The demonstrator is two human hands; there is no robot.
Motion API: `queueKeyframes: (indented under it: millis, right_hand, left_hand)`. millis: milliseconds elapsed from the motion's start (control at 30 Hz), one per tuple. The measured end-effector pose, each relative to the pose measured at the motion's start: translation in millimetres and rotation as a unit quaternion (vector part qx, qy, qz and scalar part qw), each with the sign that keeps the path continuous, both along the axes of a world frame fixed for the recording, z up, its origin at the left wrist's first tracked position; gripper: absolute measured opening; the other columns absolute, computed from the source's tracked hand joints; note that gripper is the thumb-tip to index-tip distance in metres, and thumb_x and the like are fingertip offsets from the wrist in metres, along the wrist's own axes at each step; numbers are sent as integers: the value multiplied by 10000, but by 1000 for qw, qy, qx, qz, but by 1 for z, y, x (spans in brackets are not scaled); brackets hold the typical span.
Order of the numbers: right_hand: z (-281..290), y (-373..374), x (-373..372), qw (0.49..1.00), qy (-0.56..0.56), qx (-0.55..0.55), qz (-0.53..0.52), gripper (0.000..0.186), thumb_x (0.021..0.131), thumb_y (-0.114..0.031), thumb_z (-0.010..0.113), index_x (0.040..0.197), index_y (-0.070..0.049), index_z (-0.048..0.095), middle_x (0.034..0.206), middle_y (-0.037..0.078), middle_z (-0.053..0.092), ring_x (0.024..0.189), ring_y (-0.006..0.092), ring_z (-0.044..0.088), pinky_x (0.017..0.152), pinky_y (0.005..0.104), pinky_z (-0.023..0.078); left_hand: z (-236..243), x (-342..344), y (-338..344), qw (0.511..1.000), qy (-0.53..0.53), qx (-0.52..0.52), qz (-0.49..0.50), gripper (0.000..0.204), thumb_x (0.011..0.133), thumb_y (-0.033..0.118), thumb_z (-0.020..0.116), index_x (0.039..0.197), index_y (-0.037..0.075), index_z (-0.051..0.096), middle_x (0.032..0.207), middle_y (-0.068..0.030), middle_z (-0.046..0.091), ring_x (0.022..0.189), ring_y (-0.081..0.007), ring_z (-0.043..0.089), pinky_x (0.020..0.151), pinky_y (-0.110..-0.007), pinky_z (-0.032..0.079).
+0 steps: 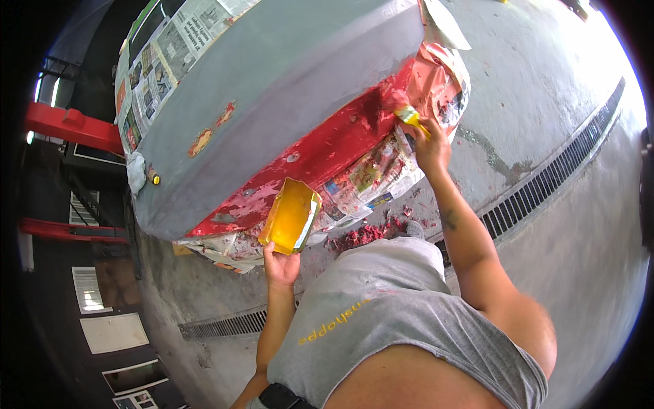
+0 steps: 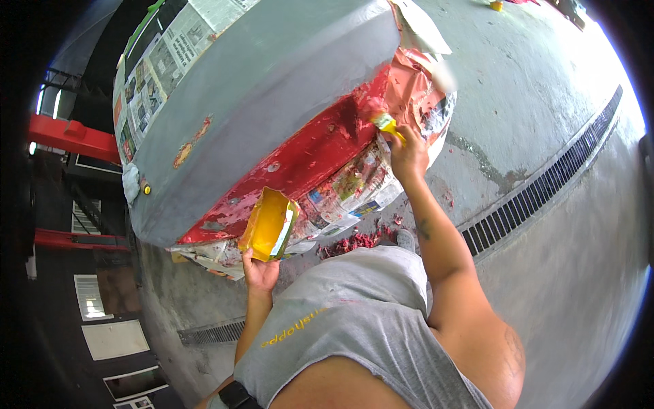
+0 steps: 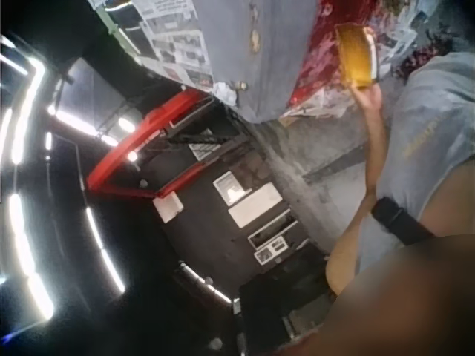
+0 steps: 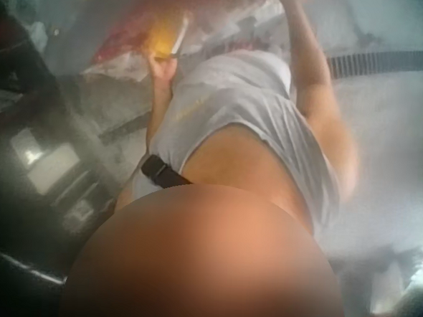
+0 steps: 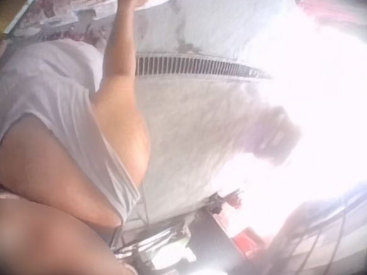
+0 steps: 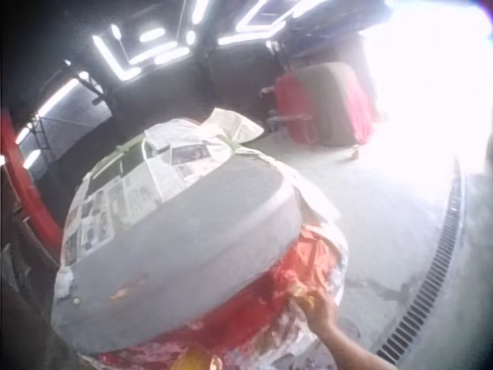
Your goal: The person paints the underside of a car bumper with red paint using a brush and a small yellow paint tray. The bumper is masked with newspaper to protect adjacent areas. The person repeatedly dips the brush into the tray and applies paint to the surface.
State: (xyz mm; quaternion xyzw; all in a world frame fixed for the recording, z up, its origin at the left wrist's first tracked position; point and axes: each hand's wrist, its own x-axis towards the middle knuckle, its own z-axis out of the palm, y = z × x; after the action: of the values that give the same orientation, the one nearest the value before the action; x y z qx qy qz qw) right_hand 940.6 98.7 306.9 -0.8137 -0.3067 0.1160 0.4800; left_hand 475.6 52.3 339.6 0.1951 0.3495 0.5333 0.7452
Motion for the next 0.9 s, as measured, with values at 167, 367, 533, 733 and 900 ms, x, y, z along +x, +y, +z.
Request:
queueKeyframes:
  millis: [167, 367, 533, 733, 900]
  right_hand:
    - [-53, 13, 5, 984, 93, 149, -12, 220, 1011, -235, 690, 1179, -95, 716, 983, 159, 774, 877, 289, 745, 783, 396, 550]
    - [-123, 39, -41, 985, 170, -19, -4, 233, 1016, -274, 661, 1182, -121, 719, 958, 176, 766, 900, 348, 742, 804, 453, 548]
    - [-152, 30, -110, 944, 327, 17, 31, 213, 1021, -263, 676, 1093, -71, 735, 819, 120, 741, 687, 235, 717, 633, 394, 565]
    - [-155, 32, -207, 889, 441, -71, 103, 157, 1027, -213, 685, 1112, -81, 682, 767, 83, 711, 594, 190, 690, 457, 341, 502]
    - [-162, 10, -259, 908, 338, -114, 220, 189, 1033, -234, 664, 1177, -115, 693, 814, 75, 727, 633, 159, 667, 534, 324, 513]
  left_hand:
    - [-3, -13, 0, 1000, -10, -19, 11, 625, 955, 278, 624, 1535, 94, 481, 1511, -75, 591, 1392, -280, 556, 1203, -507, 398]
    - [4, -30, 1, 1000, 3, -17, -3, 646, 940, 277, 643, 1541, 108, 478, 1533, -74, 571, 1412, -287, 534, 1200, -524, 394]
    - [8, -47, -3, 1000, 25, -11, 9, 656, 935, 292, 646, 1544, 117, 477, 1536, -72, 567, 1418, -291, 526, 1195, -535, 392]
    - [-7, -86, -11, 999, 1, -24, 26, 636, 943, 295, 639, 1537, 126, 486, 1525, -65, 576, 1389, -277, 547, 1161, -527, 416]
    - [-26, -127, -24, 997, -9, -39, 61, 600, 972, 282, 626, 1532, 121, 487, 1524, -67, 575, 1379, -263, 553, 1144, -512, 432]
